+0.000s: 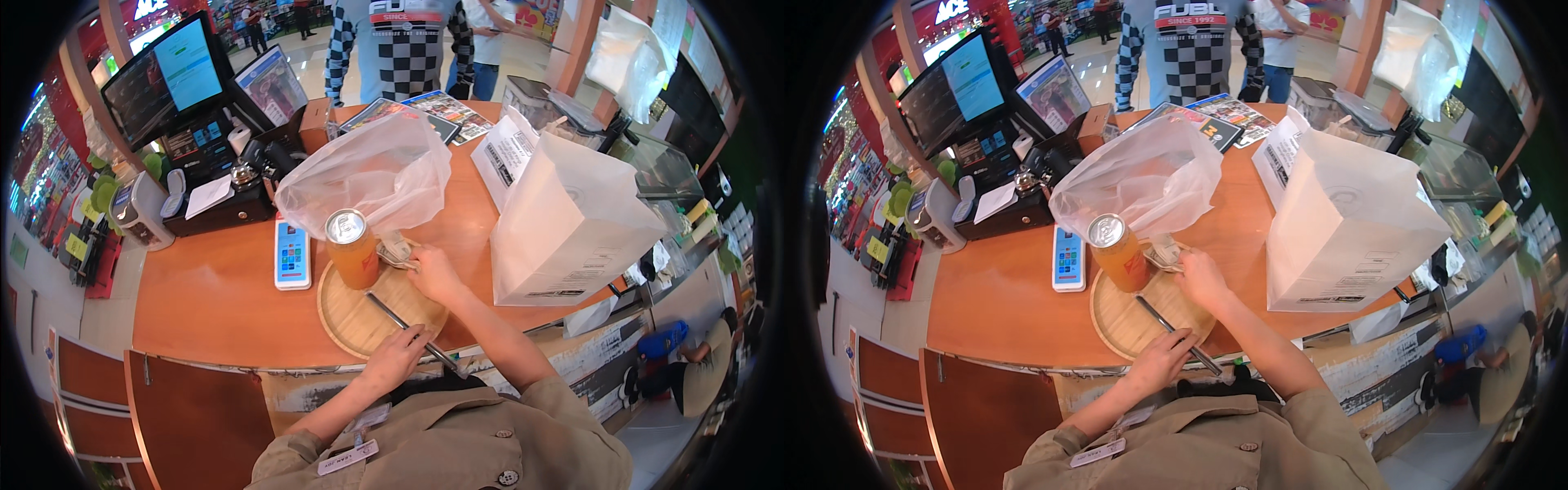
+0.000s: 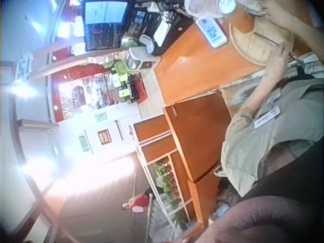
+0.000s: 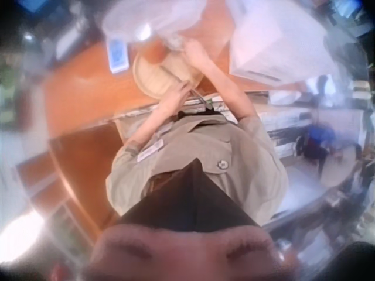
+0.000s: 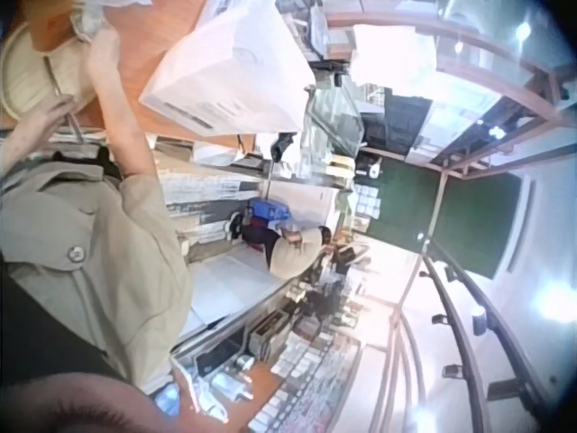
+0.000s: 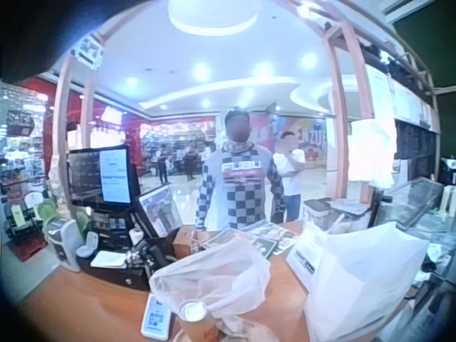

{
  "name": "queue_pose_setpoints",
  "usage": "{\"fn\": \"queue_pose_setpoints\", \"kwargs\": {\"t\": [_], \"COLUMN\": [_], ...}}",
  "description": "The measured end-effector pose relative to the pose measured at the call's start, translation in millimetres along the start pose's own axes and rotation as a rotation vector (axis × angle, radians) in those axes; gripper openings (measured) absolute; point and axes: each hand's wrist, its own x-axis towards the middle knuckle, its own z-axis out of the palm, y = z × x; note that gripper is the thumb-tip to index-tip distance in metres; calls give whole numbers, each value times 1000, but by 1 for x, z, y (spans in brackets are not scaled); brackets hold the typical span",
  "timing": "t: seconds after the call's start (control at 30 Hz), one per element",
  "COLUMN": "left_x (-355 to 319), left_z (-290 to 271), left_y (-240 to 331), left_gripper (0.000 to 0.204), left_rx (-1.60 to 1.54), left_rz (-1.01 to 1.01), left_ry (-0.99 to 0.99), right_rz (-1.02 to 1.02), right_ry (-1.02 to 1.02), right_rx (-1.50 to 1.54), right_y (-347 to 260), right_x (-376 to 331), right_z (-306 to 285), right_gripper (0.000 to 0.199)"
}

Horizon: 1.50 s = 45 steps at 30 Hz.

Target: The person assembles a sandwich by placing lettuce, sliced tomatoes, cucumbers, and chicken onto a bun. They then add sauce, wrap the sandwich in paper, and place it into a paper bag at the counter.

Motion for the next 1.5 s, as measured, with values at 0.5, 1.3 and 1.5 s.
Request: {"fn": "queue_pose_setpoints", "kwargs": {"t": [0.5,1.3,1.5], "left_x": [47,170,203], "left_z": [7,94,86], "left_y": [-5,49,112], "left_gripper": [42,54,23], "left_rx": [145,-969,-737], "left_rz": [-350,-313,-281], "left_ry": [337,-210,382], "right_rz": [-276,353,244], "right_ry": [-134,42,238], "right_rx": [-881,807,778], "right_y": [-34,211,171], "right_x": [0,-189,-150], "right_z": [-367,-219,-252], "right_gripper": [7,76,21]}}
